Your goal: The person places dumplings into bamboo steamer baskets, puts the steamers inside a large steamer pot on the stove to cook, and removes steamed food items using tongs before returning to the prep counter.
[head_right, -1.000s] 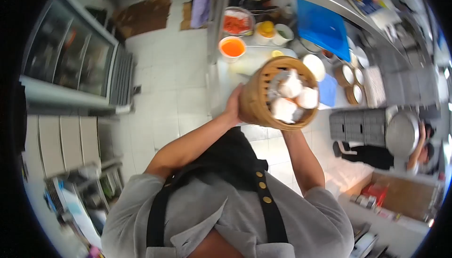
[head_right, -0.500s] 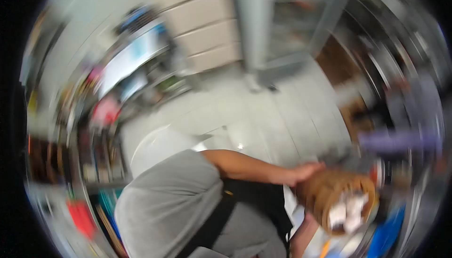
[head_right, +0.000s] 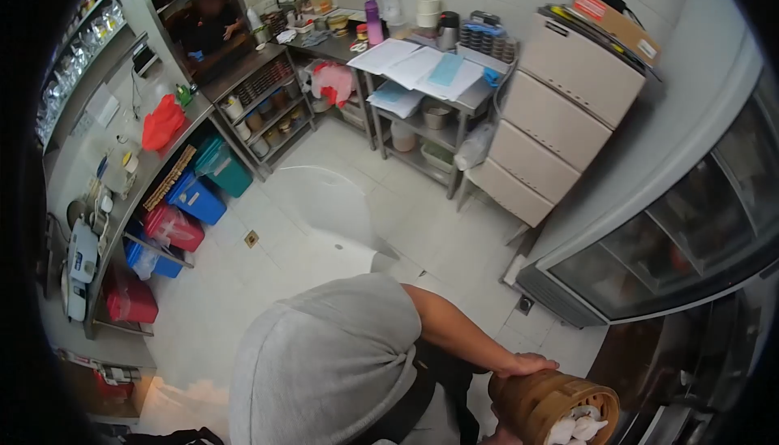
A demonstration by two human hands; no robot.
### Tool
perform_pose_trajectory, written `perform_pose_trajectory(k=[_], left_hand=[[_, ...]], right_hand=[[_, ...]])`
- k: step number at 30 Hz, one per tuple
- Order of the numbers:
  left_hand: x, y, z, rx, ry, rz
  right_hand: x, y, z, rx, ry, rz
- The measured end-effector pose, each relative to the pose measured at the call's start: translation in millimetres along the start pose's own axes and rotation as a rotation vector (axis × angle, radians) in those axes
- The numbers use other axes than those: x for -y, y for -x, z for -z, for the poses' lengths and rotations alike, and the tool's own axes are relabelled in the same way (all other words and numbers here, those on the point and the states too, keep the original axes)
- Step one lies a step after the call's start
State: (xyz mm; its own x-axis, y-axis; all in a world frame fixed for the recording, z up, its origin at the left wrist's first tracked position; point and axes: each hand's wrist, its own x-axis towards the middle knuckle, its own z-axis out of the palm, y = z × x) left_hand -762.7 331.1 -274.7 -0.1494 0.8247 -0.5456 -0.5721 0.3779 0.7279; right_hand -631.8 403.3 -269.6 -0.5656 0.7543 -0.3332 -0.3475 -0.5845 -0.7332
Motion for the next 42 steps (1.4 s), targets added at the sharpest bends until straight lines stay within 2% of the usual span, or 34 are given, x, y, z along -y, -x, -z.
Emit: perform_pose_trajectory(k=[1, 3, 6, 7, 8, 9, 10, 12, 13, 16, 18, 19, 22, 23, 26, 27, 29, 31, 34, 35, 38, 40, 42], left_hand=[[-14, -21, -4, -0.001, 0.01, -0.01], [-29, -79, -6, 0.057, 0.093, -0.155], [-61, -136, -42, 0.184, 0.433, -0.123], [-87, -146, -56, 0.09, 0.453, 0.026], [-105, -153, -59, 0.256, 0.42, 0.011], [-131, -167, -74, 0.137, 0.299, 0.168], [-136, -191, -78, 0.128, 0.112, 0.054], [-139, -262, -82, 0.221, 0.134, -0.038], [-153, -281, -89, 0.207, 0.069, 0.0], [-195, -352, -104, 0.198, -0.001, 0.081], [-232, -380, -131, 0.205, -0.04, 0.129], [-245, -404, -144, 0.227, -0.033, 0.138], [-282, -458, -193, 0.281, -0.047, 0.192], [-300, -472, -209, 0.289, -0.069, 0.225], [-324, -546, -244, 0.383, -0.137, 0.288], [-326, -584, -252, 0.403, -0.159, 0.315], [-346, -622, -284, 0.404, -0.233, 0.378], [-378, -646, -330, 0.395, -0.231, 0.353], [-389, -731, -375, 0.503, -0.139, 0.319], [-391, -764, -391, 0.554, -0.101, 0.289], [-446, -780, -466, 0.33, -0.232, 0.387], [-435, -862, -491, 0.504, -0.143, 0.209], [-483, -866, -545, 0.415, -0.202, 0.322]], right_hand=[[16, -21, 8, 0.011, -0.016, -0.005], [51, -61, 29, 0.024, -0.059, -0.01], [101, -96, 56, -0.028, -0.184, 0.017], [114, -111, 61, -0.039, -0.251, 0.016], [126, -123, 65, -0.041, -0.319, 0.025], [138, -141, 65, -0.025, -0.379, 0.034], [150, -157, 64, -0.007, -0.444, 0.032], [175, -194, 54, 0.049, -0.554, 0.034], [183, -218, 56, 0.069, -0.602, 0.035], [194, -306, 106, 0.05, -0.492, 0.042], [218, -342, 116, -0.066, -0.33, 0.098], [231, -363, 127, -0.064, -0.374, 0.04], [281, -399, 147, -0.181, -0.372, 0.096], [297, -412, 155, -0.193, -0.298, 0.028], [355, -449, 148, -0.395, -0.378, 0.16], [385, -453, 136, -0.43, -0.397, 0.123], [412, -486, 159, -0.471, -0.388, 0.141], [456, -512, 161, -0.574, -0.405, 0.118], [498, -571, 212, -0.558, -0.375, 0.077], [513, -591, 225, -0.545, -0.402, 0.15], [567, -650, 271, -0.549, -0.475, 0.167], [606, -691, 301, -0.539, -0.533, 0.336], [644, -735, 340, -0.478, -0.532, 0.421]])
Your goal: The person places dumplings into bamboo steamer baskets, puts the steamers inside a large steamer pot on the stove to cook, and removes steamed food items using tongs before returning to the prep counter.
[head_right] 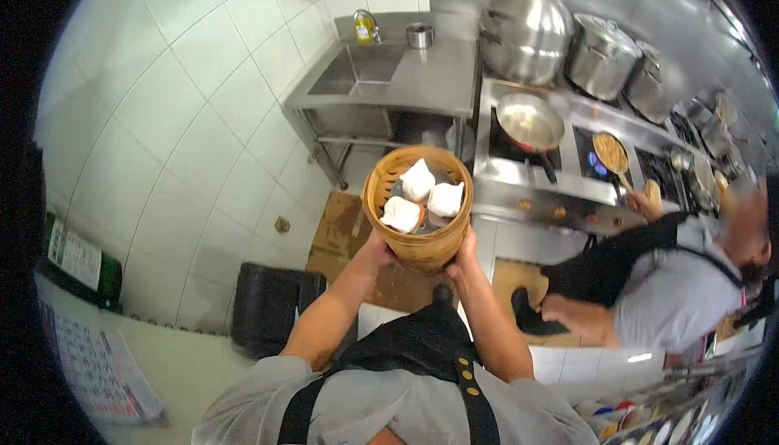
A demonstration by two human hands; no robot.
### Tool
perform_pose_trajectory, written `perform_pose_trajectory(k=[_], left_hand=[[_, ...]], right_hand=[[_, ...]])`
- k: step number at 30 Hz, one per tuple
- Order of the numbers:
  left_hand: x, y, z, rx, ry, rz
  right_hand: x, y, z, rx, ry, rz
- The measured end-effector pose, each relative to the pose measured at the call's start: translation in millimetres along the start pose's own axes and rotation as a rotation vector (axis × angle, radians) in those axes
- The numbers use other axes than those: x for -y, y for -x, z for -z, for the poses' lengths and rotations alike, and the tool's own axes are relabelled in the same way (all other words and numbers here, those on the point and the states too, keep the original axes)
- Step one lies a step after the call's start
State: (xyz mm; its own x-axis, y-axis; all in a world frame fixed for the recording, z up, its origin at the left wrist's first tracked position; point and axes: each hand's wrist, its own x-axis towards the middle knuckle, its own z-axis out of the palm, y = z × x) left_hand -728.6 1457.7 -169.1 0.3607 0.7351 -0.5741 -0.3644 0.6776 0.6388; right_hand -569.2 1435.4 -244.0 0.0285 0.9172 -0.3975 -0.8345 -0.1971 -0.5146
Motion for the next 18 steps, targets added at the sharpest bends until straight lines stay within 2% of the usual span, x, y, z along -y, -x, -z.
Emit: perform_pose_trajectory(k=[3, 6, 7, 10, 11, 13, 16, 18], left_hand=[[-58, -65, -9, 0.08, -0.06, -0.076], [-103, -168, 3, 0.333, 0.048, -0.158], [-116, -184, -1, 0.492, -0.072, -0.416], [-179, -252, -16, 0.458, 0.085, -0.264], [-198, -281, -16, 0.466, 0.02, -0.332], [-231, -316, -12, 0.49, -0.126, -0.458], [-280, -395, -10, 0.679, -0.08, -0.417], [-303, -465, -4, 0.734, 0.032, -0.277]], right_hand=[[37, -93, -15, 0.032, -0.007, -0.072], [76, -164, -52, -0.031, 0.049, -0.09], [88, -183, -61, -0.03, 0.04, -0.099], [122, -246, -105, -0.01, 0.007, -0.126], [133, -259, -122, 0.008, 0.002, -0.148], [137, -355, -89, 0.14, 0.069, -0.113], [155, -417, -114, 0.115, 0.064, -0.145], [162, -455, -126, 0.084, 0.03, -0.054]])
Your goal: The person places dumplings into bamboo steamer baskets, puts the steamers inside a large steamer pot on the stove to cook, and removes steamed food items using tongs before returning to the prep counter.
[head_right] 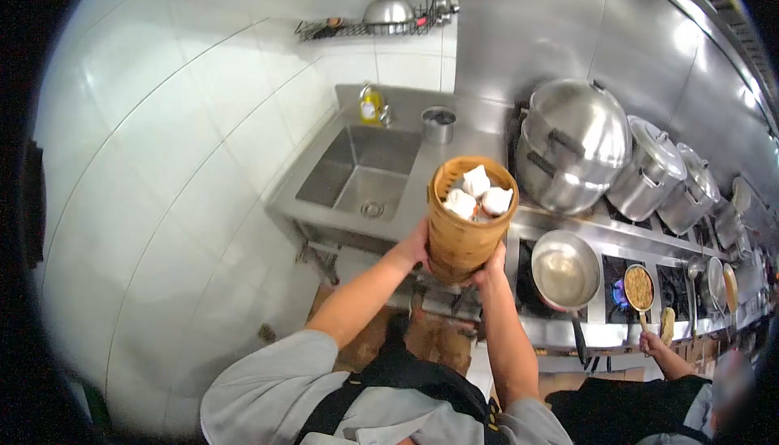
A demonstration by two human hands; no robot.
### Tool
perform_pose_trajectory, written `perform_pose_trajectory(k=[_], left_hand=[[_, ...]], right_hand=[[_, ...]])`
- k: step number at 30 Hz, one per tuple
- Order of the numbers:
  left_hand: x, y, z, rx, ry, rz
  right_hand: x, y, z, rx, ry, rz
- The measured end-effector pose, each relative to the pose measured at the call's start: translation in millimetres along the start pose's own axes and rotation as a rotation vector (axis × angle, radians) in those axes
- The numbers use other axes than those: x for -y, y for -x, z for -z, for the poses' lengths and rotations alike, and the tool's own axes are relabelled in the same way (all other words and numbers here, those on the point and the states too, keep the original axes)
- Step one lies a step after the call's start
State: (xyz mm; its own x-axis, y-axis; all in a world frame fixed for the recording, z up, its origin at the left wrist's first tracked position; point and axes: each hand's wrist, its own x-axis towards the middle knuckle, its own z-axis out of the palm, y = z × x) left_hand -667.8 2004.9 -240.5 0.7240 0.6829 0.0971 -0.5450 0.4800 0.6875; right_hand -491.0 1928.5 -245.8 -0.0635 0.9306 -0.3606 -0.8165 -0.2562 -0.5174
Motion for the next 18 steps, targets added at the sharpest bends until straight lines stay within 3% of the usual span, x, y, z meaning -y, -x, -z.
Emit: perform_pose_trajectory(k=[3, 5, 7, 9, 18], left_hand=[[-25, -60, 25, -0.073, 0.02, 0.071], [-28, -91, 66, 0.033, -0.196, 0.077], [-40, -125, 96, -0.026, -0.244, 0.275], [-49, -162, 110, -0.23, -0.137, 0.665], [-71, -181, 91, -0.338, -0.241, 0.808]], right_hand=[[10, -38, -34, -0.061, -0.062, 0.268], [14, -62, -47, -0.018, -0.104, 0.296], [16, -91, -48, -0.011, -0.145, 0.301], [24, -116, -51, -0.027, -0.184, 0.304], [42, -151, -34, -0.064, -0.203, 0.278]])
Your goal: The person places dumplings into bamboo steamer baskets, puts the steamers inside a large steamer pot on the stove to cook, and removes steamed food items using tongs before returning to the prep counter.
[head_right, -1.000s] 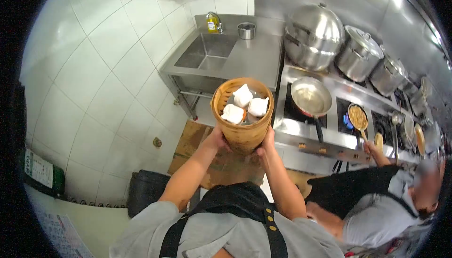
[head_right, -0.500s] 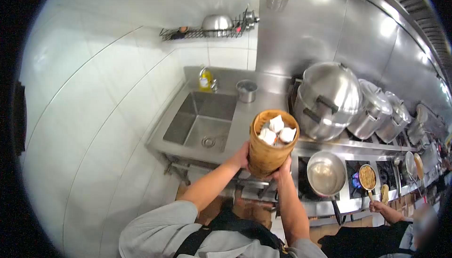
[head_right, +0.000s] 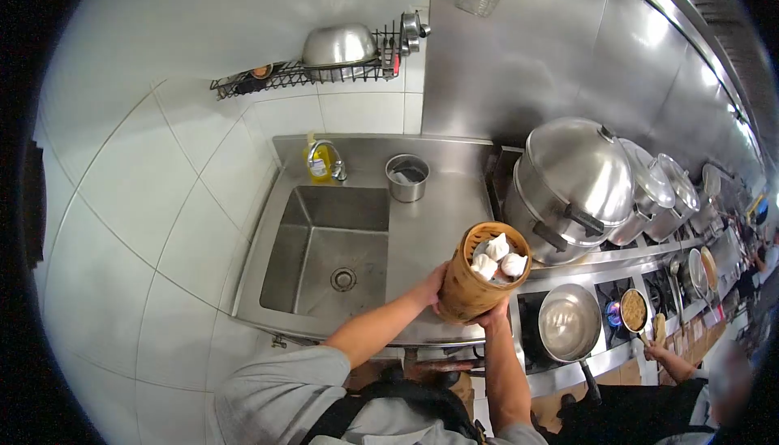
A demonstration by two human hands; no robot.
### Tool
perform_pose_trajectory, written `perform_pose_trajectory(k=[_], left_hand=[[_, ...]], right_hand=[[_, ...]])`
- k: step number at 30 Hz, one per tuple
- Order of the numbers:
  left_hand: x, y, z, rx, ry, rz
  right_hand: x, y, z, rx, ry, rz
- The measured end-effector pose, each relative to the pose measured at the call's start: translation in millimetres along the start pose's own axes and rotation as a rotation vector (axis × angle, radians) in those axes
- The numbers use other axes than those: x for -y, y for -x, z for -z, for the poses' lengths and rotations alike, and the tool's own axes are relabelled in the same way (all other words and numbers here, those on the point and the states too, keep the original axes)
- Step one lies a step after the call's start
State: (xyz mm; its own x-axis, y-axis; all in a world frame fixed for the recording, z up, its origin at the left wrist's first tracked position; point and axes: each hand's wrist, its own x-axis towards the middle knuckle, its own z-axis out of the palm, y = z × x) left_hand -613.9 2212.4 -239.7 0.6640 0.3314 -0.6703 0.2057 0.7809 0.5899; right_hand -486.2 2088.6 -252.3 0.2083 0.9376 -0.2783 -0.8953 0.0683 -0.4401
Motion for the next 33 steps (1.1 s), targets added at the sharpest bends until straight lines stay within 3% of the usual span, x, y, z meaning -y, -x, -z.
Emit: perform_pose_trajectory(k=[3, 6, 7, 9, 12, 14, 16, 17, 18, 19, 20, 21, 22, 23, 24, 26, 28, 30, 31, 33], left_hand=[[-1, -27, 4, -0.054, -0.041, 0.024], [-7, -20, 4, -0.077, -0.026, 0.071], [3, -40, 13, 0.074, 0.05, 0.02], [24, -100, 45, 0.373, 0.2, -0.089], [35, -111, 58, 0.35, 0.156, -0.226], [-1, -37, 27, 0.04, 0.069, -0.347], [-50, -32, 38, -0.537, -0.172, -0.706], [-95, -21, 36, -0.503, -0.269, -0.926], [-136, 15, 2, -0.528, -0.285, -0.991], [-169, 29, -17, -0.324, -0.288, -1.169], [-201, 48, -48, -0.242, -0.398, -1.218], [-228, 58, -79, -0.106, -0.552, -1.28], [-251, 58, -113, -0.112, -0.815, -1.395], [-263, 65, -155, -0.032, -1.019, -1.397], [-285, 41, -183, 0.037, -1.192, -1.538], [-316, 7, -250, -0.178, -1.618, -1.494], [-346, -59, -311, -0.232, -1.765, -1.452], [-342, -85, -353, -0.445, -1.675, -1.63], [-347, -102, -373, -0.549, -1.616, -1.724], [-363, -141, -400, -0.496, -1.662, -1.614]], right_hand=[[2, -14, 19, 0.029, 0.024, 0.02], [18, -13, 39, -0.37, 0.306, -0.112], [22, -15, 44, -0.498, 0.393, -0.126], [27, -9, 35, -0.55, 0.5, 0.02], [37, -8, 48, -0.65, 0.684, 0.236], [59, 16, 5, -0.537, 0.744, 0.444], [82, 50, -67, -0.487, 0.821, 0.613], [92, 56, -79, -0.439, 0.908, 0.691], [101, 63, -84, -0.393, 1.003, 0.757], [109, 68, -90, -0.362, 1.115, 0.735], [117, 69, -99, -0.307, 1.226, 0.712], [127, 73, -108, -0.303, 1.369, 0.661], [133, 77, -117, -0.283, 1.511, 0.601], [139, 80, -124, -0.275, 1.547, 0.537], [145, 81, -131, -0.259, 1.584, 0.474], [153, 72, -136, -0.221, 1.645, 0.408], [162, 59, -141, -0.182, 1.695, 0.409], [163, 34, -126, -0.097, 1.792, 0.555], [167, 30, -131, -0.1, 1.867, 0.472], [172, 27, -138, -0.093, 1.969, 0.357]])
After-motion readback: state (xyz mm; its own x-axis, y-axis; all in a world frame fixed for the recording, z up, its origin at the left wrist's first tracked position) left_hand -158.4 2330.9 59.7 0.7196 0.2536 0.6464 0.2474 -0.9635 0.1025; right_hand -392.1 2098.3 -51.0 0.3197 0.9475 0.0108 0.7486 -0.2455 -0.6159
